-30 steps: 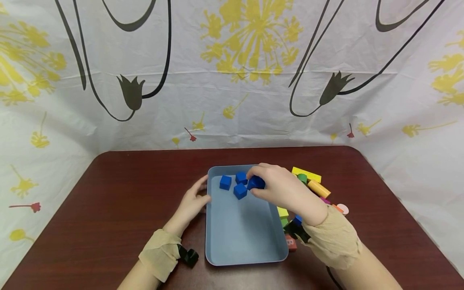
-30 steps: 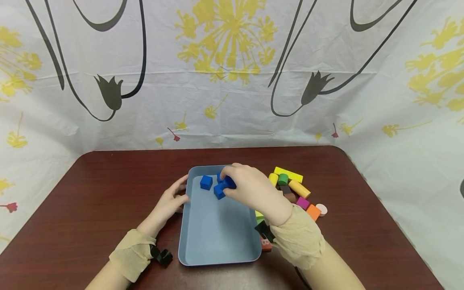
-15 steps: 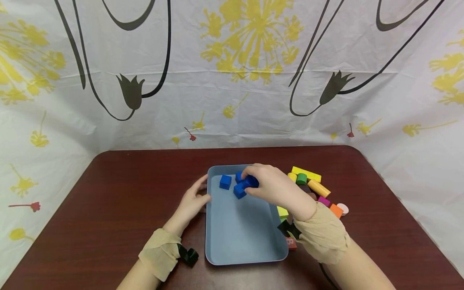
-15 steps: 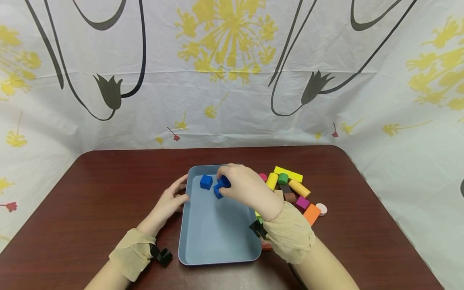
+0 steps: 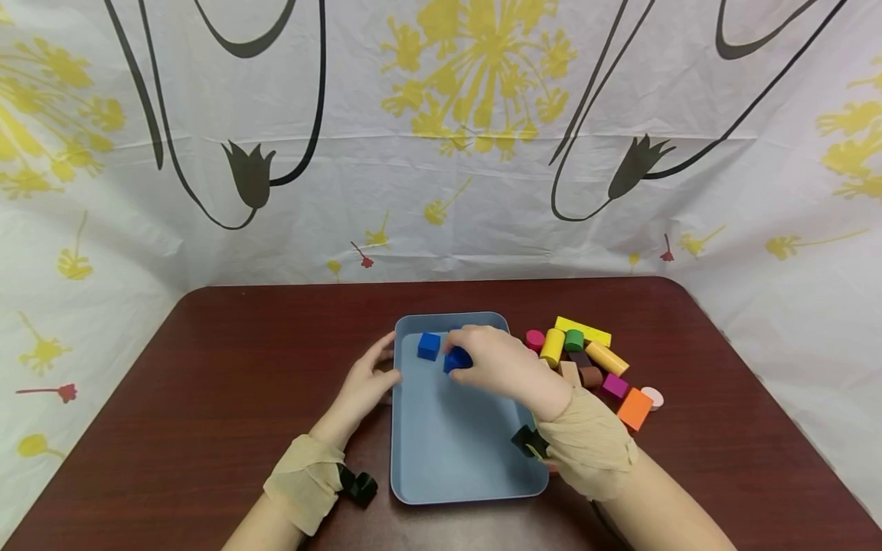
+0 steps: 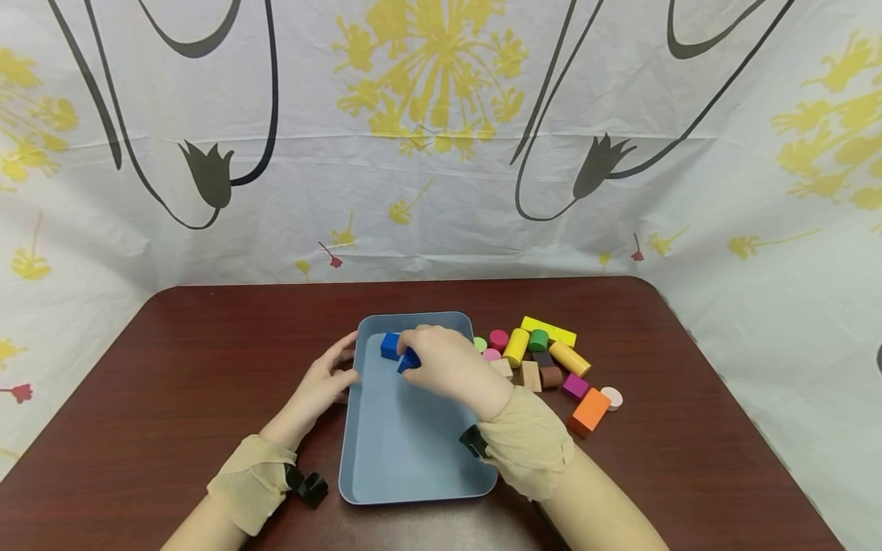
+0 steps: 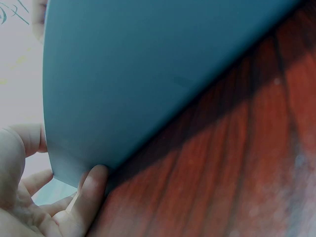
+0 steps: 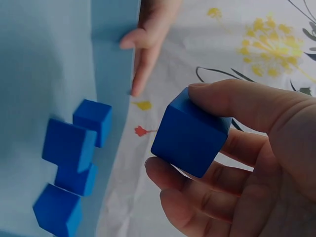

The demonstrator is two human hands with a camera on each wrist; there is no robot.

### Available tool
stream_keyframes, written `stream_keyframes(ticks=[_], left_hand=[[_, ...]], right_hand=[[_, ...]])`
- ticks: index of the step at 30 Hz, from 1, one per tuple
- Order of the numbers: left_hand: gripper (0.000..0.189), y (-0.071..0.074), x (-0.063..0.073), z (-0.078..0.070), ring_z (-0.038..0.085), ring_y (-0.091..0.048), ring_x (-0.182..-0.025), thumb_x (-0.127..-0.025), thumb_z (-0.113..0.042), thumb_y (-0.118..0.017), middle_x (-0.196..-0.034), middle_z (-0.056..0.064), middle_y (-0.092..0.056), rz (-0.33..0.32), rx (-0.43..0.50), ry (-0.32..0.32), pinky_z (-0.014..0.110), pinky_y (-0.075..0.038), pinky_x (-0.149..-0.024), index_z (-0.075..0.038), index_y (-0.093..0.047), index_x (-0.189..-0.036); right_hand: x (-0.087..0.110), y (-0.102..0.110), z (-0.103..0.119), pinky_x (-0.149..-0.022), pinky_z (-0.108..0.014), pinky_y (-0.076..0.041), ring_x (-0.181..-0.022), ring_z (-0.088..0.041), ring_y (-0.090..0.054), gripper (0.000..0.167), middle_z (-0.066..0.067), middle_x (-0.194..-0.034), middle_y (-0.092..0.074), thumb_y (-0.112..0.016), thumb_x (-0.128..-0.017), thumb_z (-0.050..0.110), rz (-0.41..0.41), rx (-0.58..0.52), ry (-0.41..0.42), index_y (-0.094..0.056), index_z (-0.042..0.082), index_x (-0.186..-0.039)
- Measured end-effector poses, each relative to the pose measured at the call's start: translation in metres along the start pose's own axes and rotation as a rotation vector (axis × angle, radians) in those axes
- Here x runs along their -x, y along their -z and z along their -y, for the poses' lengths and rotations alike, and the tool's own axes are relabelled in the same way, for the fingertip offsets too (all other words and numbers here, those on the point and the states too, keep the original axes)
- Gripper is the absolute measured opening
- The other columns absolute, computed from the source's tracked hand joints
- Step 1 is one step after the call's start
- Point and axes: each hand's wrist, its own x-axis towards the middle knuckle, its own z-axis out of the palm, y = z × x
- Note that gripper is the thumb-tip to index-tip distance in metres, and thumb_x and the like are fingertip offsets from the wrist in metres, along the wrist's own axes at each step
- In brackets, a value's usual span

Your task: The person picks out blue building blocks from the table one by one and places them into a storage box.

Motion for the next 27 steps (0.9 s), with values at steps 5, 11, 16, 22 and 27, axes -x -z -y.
stream_keyframes(ticks=[5, 11, 16, 22, 27], left_hand=[[0.073, 0.0, -0.004, 0.007, 0.022, -0.057, -0.066, -0.082, -0.003, -0.059, -0.131, 0.013, -0.052, -0.01, -0.004, -0.008, 0.038, -0.051, -0.057, -0.025, -0.037, -0.148], [0.073, -0.001, -0.004, 0.008, 0.022, -0.057, -0.066, -0.081, -0.003, -0.059, -0.129, 0.013, -0.053, -0.022, -0.01, -0.004, 0.038, -0.051, -0.057, -0.024, -0.038, -0.148], [0.073, -0.001, -0.004, 0.008, 0.022, -0.057, -0.065, -0.081, -0.003, -0.059, -0.129, 0.013, -0.053, -0.026, -0.011, -0.004, 0.038, -0.051, -0.057, -0.023, -0.038, -0.148], [0.073, 0.0, -0.003, 0.007, 0.022, -0.057, -0.066, -0.082, -0.004, -0.059, -0.13, 0.013, -0.052, -0.022, -0.005, 0.003, 0.037, -0.051, -0.057, -0.024, -0.038, -0.148], [0.071, 0.001, -0.003, 0.007, 0.022, -0.057, -0.067, -0.082, -0.004, -0.059, -0.131, 0.014, -0.051, -0.014, -0.003, 0.002, 0.038, -0.051, -0.057, -0.024, -0.038, -0.148]], right_hand=[[-0.001, -0.009, 0.001, -0.076, -0.036, -0.053, -0.085, -0.019, -0.056, 0.023, -0.003, -0.098, -0.065, -0.076, -0.081, 0.019, 0.009, 0.018, 0.007, -0.069, 0.012, -0.102], [-0.002, -0.02, 0.0, -0.073, -0.034, -0.05, -0.082, -0.018, -0.053, 0.026, -0.002, -0.097, -0.065, -0.075, -0.082, 0.019, 0.053, 0.01, 0.0, -0.069, 0.01, -0.105], [-0.002, -0.027, -0.001, -0.071, -0.032, -0.05, -0.081, -0.016, -0.053, 0.026, -0.001, -0.095, -0.064, -0.076, -0.081, 0.019, 0.078, 0.017, -0.007, -0.069, 0.011, -0.105], [-0.003, -0.034, -0.001, -0.072, -0.033, -0.052, -0.079, -0.014, -0.056, 0.024, 0.0, -0.095, -0.066, -0.077, -0.081, 0.02, 0.099, 0.024, -0.002, -0.069, 0.012, -0.102], [-0.002, -0.042, -0.004, -0.068, -0.03, -0.052, -0.075, -0.012, -0.056, 0.024, 0.001, -0.091, -0.066, -0.077, -0.08, 0.02, 0.113, 0.025, 0.005, -0.069, 0.012, -0.101]])
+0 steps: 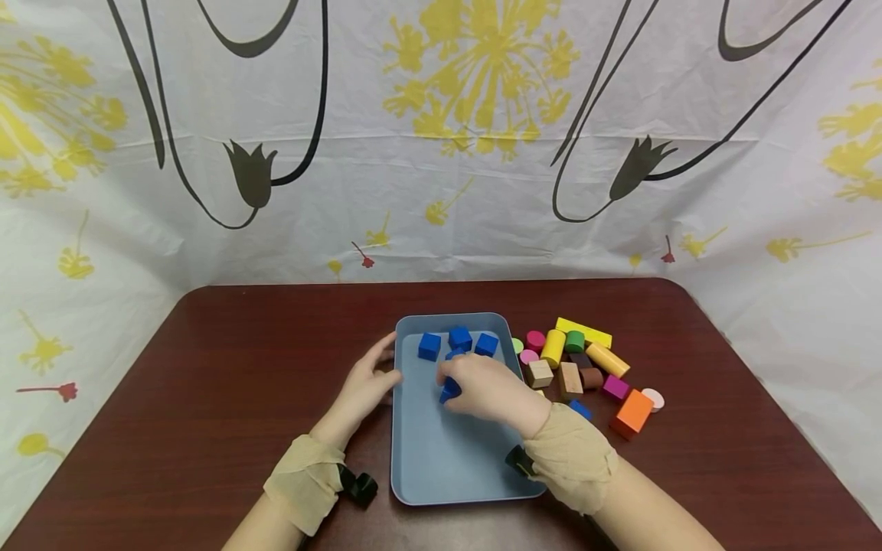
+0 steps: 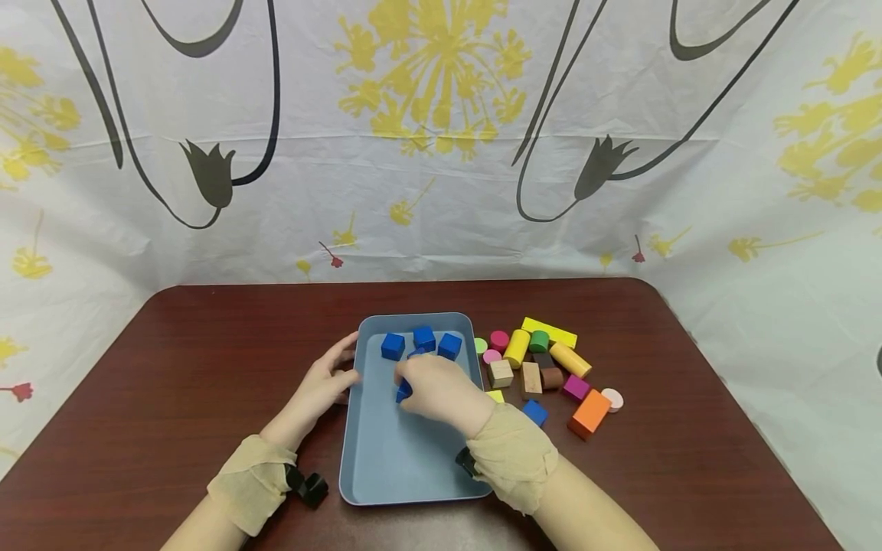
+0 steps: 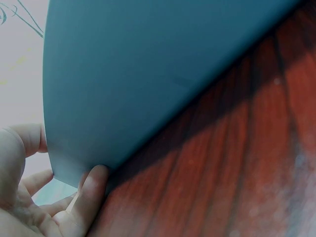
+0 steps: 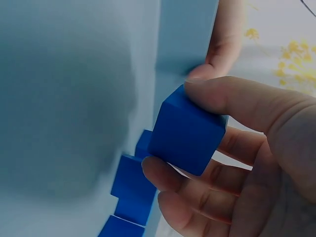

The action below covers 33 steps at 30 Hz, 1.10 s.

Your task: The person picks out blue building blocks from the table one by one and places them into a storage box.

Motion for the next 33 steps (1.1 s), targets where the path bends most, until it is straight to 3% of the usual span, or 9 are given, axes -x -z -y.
stream_keyframes(ticks=[20, 26, 33], left_hand=[[0.072, 0.0, -0.002, 0.001, 0.022, -0.057, -0.067, -0.082, -0.004, -0.058, -0.131, 0.013, -0.052, -0.002, -0.006, 0.0, 0.037, -0.051, -0.058, -0.024, -0.038, -0.148], [0.072, -0.001, 0.001, -0.004, 0.022, -0.057, -0.067, -0.082, -0.004, -0.058, -0.132, 0.013, -0.051, -0.003, -0.014, 0.004, 0.037, -0.051, -0.058, -0.024, -0.037, -0.148], [0.072, 0.0, -0.002, 0.002, 0.022, -0.058, -0.068, -0.082, -0.004, -0.058, -0.131, 0.013, -0.052, -0.009, -0.019, -0.001, 0.037, -0.051, -0.058, -0.024, -0.038, -0.148]], right_hand=[[-0.003, -0.017, -0.007, -0.061, -0.025, -0.048, -0.066, -0.011, -0.052, 0.023, 0.004, -0.076, -0.062, -0.08, -0.076, 0.02, 0.009, 0.041, 0.029, -0.072, 0.011, -0.096], [-0.003, -0.021, -0.006, -0.059, -0.025, -0.047, -0.068, -0.012, -0.051, 0.023, 0.003, -0.08, -0.06, -0.08, -0.077, 0.022, 0.006, 0.097, 0.021, -0.071, 0.013, -0.096], [-0.002, -0.024, -0.004, -0.056, -0.025, -0.045, -0.069, -0.012, -0.051, 0.023, 0.001, -0.083, -0.057, -0.079, -0.078, 0.021, 0.021, 0.117, 0.009, -0.07, 0.014, -0.097]])
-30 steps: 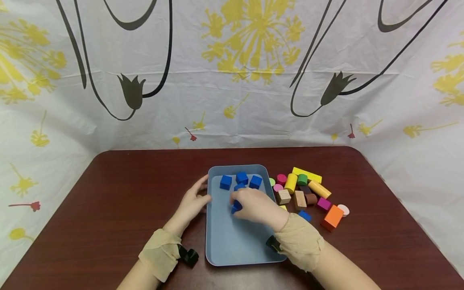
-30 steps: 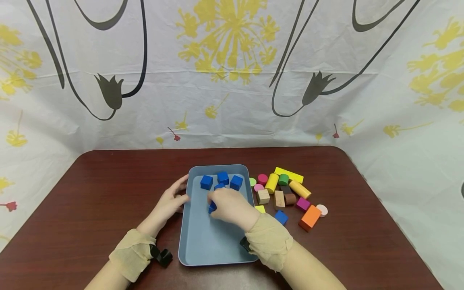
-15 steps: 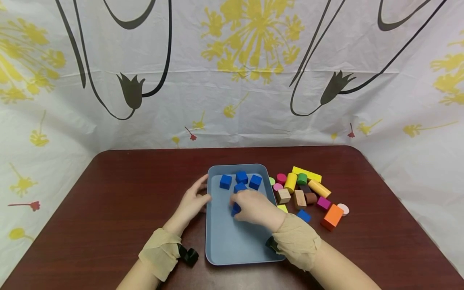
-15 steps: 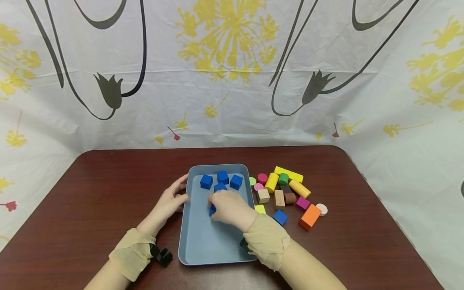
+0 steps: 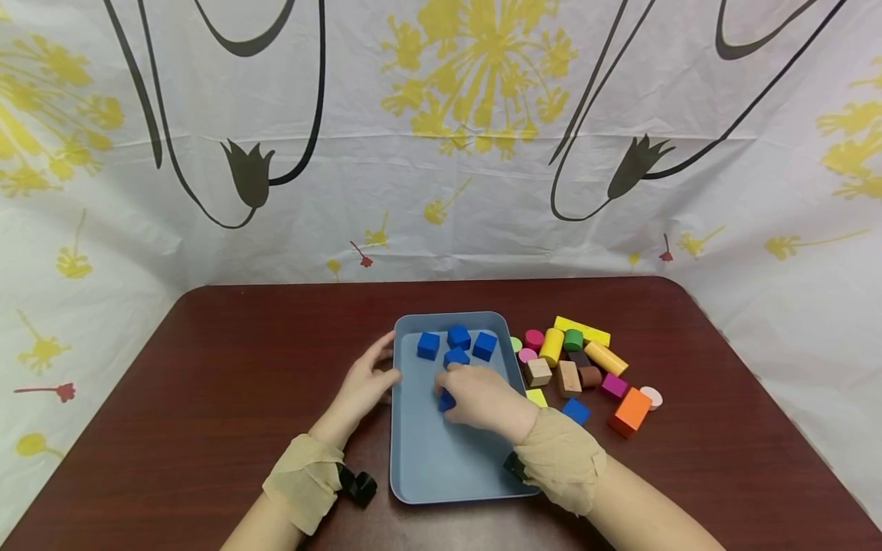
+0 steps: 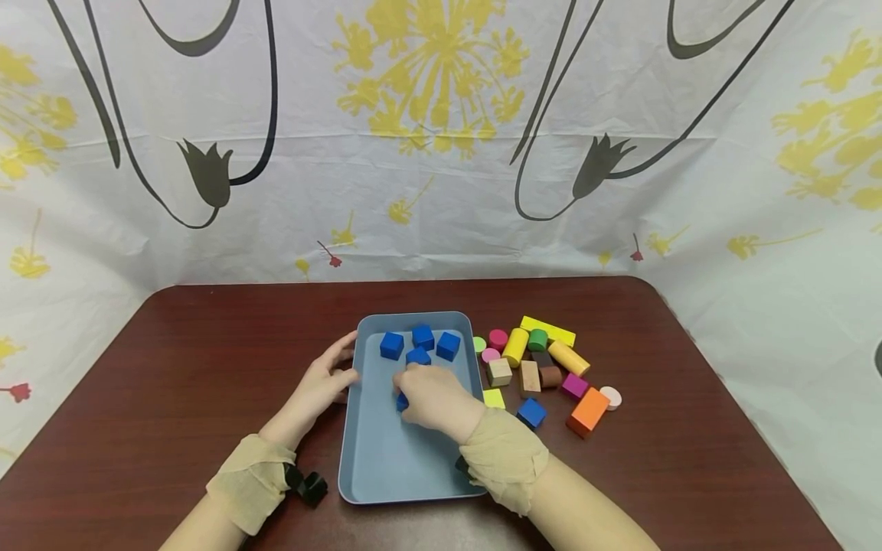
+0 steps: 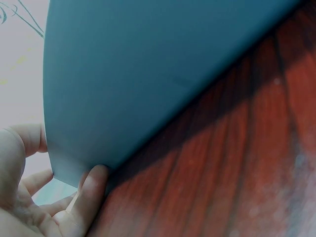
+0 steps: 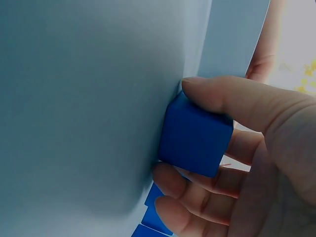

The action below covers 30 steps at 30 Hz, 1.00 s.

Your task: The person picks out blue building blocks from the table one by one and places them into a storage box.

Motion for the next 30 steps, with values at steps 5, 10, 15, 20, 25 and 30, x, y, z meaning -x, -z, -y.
stream_keyframes(ticks=[5, 10, 15, 20, 25, 30], left_hand=[[0.073, -0.001, 0.001, 0.0, 0.022, -0.058, -0.068, -0.081, -0.004, -0.058, -0.131, 0.012, -0.052, -0.005, 0.002, 0.0, 0.037, -0.051, -0.058, -0.024, -0.037, -0.148], [0.073, -0.001, 0.0, 0.0, 0.022, -0.059, -0.069, -0.082, -0.004, -0.058, -0.131, 0.012, -0.052, -0.001, 0.0, 0.007, 0.037, -0.052, -0.058, -0.025, -0.037, -0.148], [0.072, 0.0, 0.001, -0.001, 0.022, -0.058, -0.068, -0.082, -0.004, -0.058, -0.132, 0.012, -0.051, 0.005, 0.006, 0.004, 0.037, -0.051, -0.058, -0.025, -0.037, -0.148], [0.073, 0.0, 0.002, -0.002, 0.021, -0.057, -0.068, -0.082, -0.005, -0.058, -0.134, 0.014, -0.05, 0.012, 0.004, -0.002, 0.038, -0.051, -0.057, -0.022, -0.035, -0.149], [0.073, 0.0, 0.001, -0.002, 0.022, -0.058, -0.069, -0.082, -0.005, -0.058, -0.134, 0.014, -0.05, 0.007, 0.004, -0.003, 0.037, -0.051, -0.058, -0.022, -0.036, -0.149], [0.073, 0.0, 0.001, -0.001, 0.023, -0.058, -0.069, -0.081, -0.004, -0.058, -0.132, 0.013, -0.051, 0.001, 0.001, 0.0, 0.037, -0.051, -0.058, -0.024, -0.037, -0.148]], right_hand=[[0.001, 0.001, 0.001, -0.057, -0.025, -0.046, -0.07, -0.012, -0.051, 0.025, 0.001, -0.084, -0.057, -0.079, -0.078, 0.022, 0.009, 0.001, 0.001, -0.07, 0.013, -0.1], [0.002, 0.003, 0.001, -0.06, -0.025, -0.048, -0.071, -0.012, -0.052, 0.029, 0.0, -0.085, -0.058, -0.079, -0.078, 0.024, 0.019, 0.002, 0.001, -0.069, 0.012, -0.103], [0.005, 0.006, 0.002, -0.064, -0.027, -0.05, -0.073, -0.012, -0.054, 0.038, 0.0, -0.087, -0.06, -0.081, -0.076, 0.029, 0.033, -0.012, -0.006, -0.068, 0.012, -0.107], [0.009, 0.013, 0.004, -0.066, -0.028, -0.051, -0.076, -0.012, -0.055, 0.044, 0.0, -0.091, -0.061, -0.081, -0.075, 0.035, 0.047, -0.019, -0.011, -0.067, 0.013, -0.112], [0.012, 0.019, 0.004, -0.068, -0.029, -0.052, -0.079, -0.012, -0.056, 0.046, -0.001, -0.095, -0.062, -0.079, -0.076, 0.036, 0.036, -0.024, 0.0, -0.066, 0.013, -0.114], [0.015, 0.024, 0.004, -0.072, -0.031, -0.053, -0.084, -0.014, -0.058, 0.044, -0.003, -0.1, -0.063, -0.078, -0.078, 0.035, 0.002, -0.032, 0.022, -0.067, 0.012, -0.114]])
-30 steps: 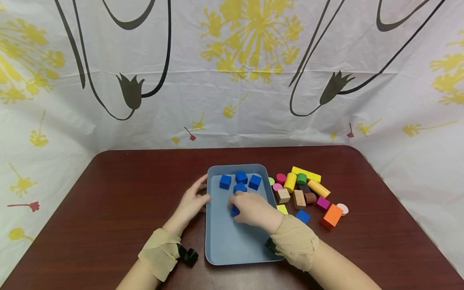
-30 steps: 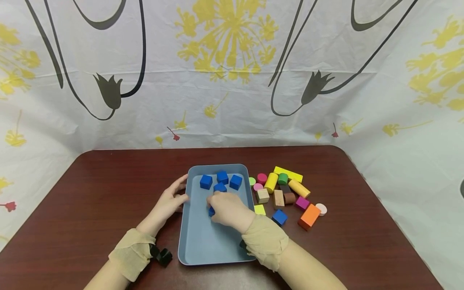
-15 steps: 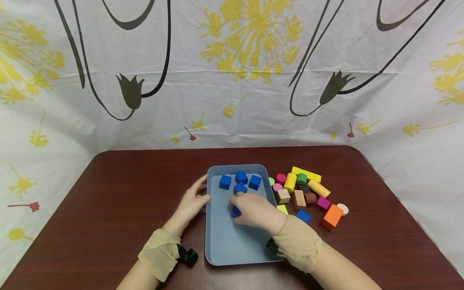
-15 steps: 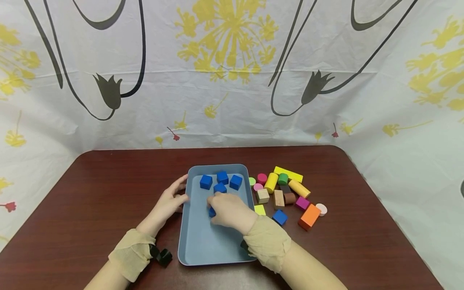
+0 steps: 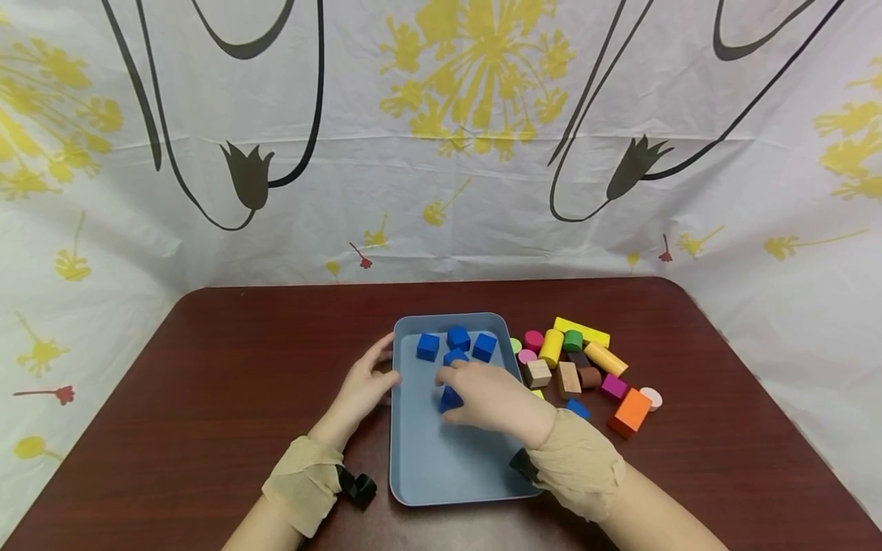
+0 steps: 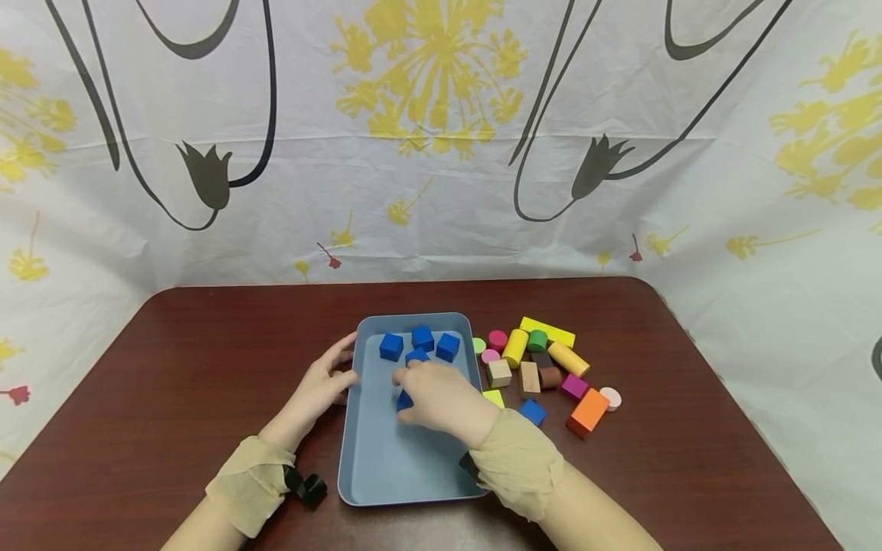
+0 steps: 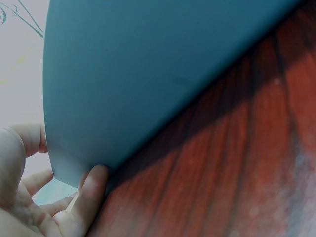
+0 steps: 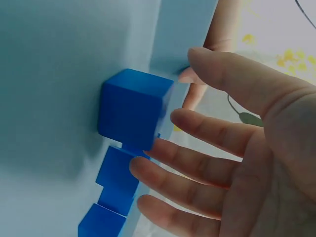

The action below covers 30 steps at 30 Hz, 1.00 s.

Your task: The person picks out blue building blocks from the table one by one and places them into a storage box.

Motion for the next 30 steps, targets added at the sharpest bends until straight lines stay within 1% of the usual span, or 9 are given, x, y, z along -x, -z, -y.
stream_keyframes(ticks=[4, 7, 13, 17, 20, 23, 27, 30], left_hand=[[0.073, 0.0, 0.0, 0.001, 0.022, -0.058, -0.068, -0.081, -0.005, -0.059, -0.131, 0.013, -0.052, -0.003, -0.007, 0.003, 0.037, -0.051, -0.058, -0.024, -0.038, -0.148], [0.073, 0.0, 0.0, 0.001, 0.022, -0.058, -0.068, -0.081, -0.005, -0.059, -0.13, 0.013, -0.052, -0.005, -0.006, 0.004, 0.037, -0.051, -0.058, -0.025, -0.038, -0.148], [0.073, 0.0, 0.0, 0.001, 0.023, -0.059, -0.068, -0.081, -0.005, -0.059, -0.13, 0.013, -0.052, -0.006, -0.004, 0.003, 0.038, -0.051, -0.057, -0.026, -0.038, -0.148], [0.073, 0.0, 0.0, 0.001, 0.022, -0.058, -0.069, -0.081, -0.005, -0.059, -0.13, 0.012, -0.053, -0.009, -0.011, 0.0, 0.038, -0.051, -0.057, -0.026, -0.038, -0.148], [0.073, 0.0, 0.0, 0.001, 0.022, -0.058, -0.069, -0.081, -0.005, -0.059, -0.13, 0.013, -0.052, -0.006, -0.007, -0.004, 0.037, -0.051, -0.057, -0.025, -0.038, -0.148], [0.072, 0.0, 0.0, 0.0, 0.022, -0.058, -0.069, -0.081, -0.004, -0.059, -0.131, 0.013, -0.052, -0.001, 0.001, -0.005, 0.037, -0.051, -0.057, -0.025, -0.038, -0.148], [0.073, 0.0, 0.0, 0.0, 0.023, -0.057, -0.068, -0.081, -0.004, -0.058, -0.131, 0.012, -0.052, -0.001, -0.001, -0.006, 0.037, -0.051, -0.057, -0.025, -0.038, -0.148], [0.074, 0.0, 0.0, 0.0, 0.023, -0.057, -0.067, -0.081, -0.004, -0.058, -0.13, 0.012, -0.052, -0.002, -0.008, -0.008, 0.037, -0.051, -0.057, -0.025, -0.037, -0.148]], right_hand=[[0.002, 0.004, 0.001, -0.078, -0.036, -0.051, -0.087, -0.016, -0.059, 0.042, -0.004, -0.102, -0.065, -0.077, -0.079, 0.035, -0.045, 0.002, 0.039, -0.068, 0.011, -0.112], [0.004, 0.007, 0.001, -0.083, -0.042, -0.047, -0.094, -0.021, -0.059, 0.043, -0.005, -0.104, -0.065, -0.078, -0.079, 0.036, -0.078, 0.004, 0.058, -0.068, 0.01, -0.111], [0.007, 0.009, 0.001, -0.093, -0.051, -0.038, -0.111, -0.027, -0.053, 0.053, -0.006, -0.117, -0.062, -0.078, -0.076, 0.043, -0.107, 0.019, 0.057, -0.066, 0.011, -0.118], [0.01, 0.009, -0.001, -0.096, -0.056, -0.033, -0.118, -0.029, -0.048, 0.061, -0.007, -0.125, -0.058, -0.077, -0.074, 0.048, -0.124, 0.041, 0.045, -0.064, 0.013, -0.122], [0.011, 0.009, -0.002, -0.099, -0.059, -0.03, -0.122, -0.032, -0.044, 0.065, -0.009, -0.131, -0.054, -0.076, -0.075, 0.05, -0.125, 0.059, 0.04, -0.061, 0.014, -0.126], [0.014, 0.011, -0.003, -0.102, -0.064, -0.023, -0.128, -0.036, -0.038, 0.07, -0.013, -0.139, -0.048, -0.075, -0.075, 0.051, -0.112, 0.069, 0.025, -0.057, 0.015, -0.132], [0.017, 0.014, -0.006, -0.102, -0.07, -0.015, -0.133, -0.04, -0.031, 0.076, -0.016, -0.145, -0.041, -0.076, -0.074, 0.052, -0.087, 0.068, -0.008, -0.053, 0.016, -0.137], [0.018, 0.015, -0.01, -0.101, -0.071, -0.013, -0.135, -0.042, -0.027, 0.08, -0.016, -0.147, -0.038, -0.077, -0.073, 0.051, -0.078, 0.058, -0.031, -0.051, 0.017, -0.14]])
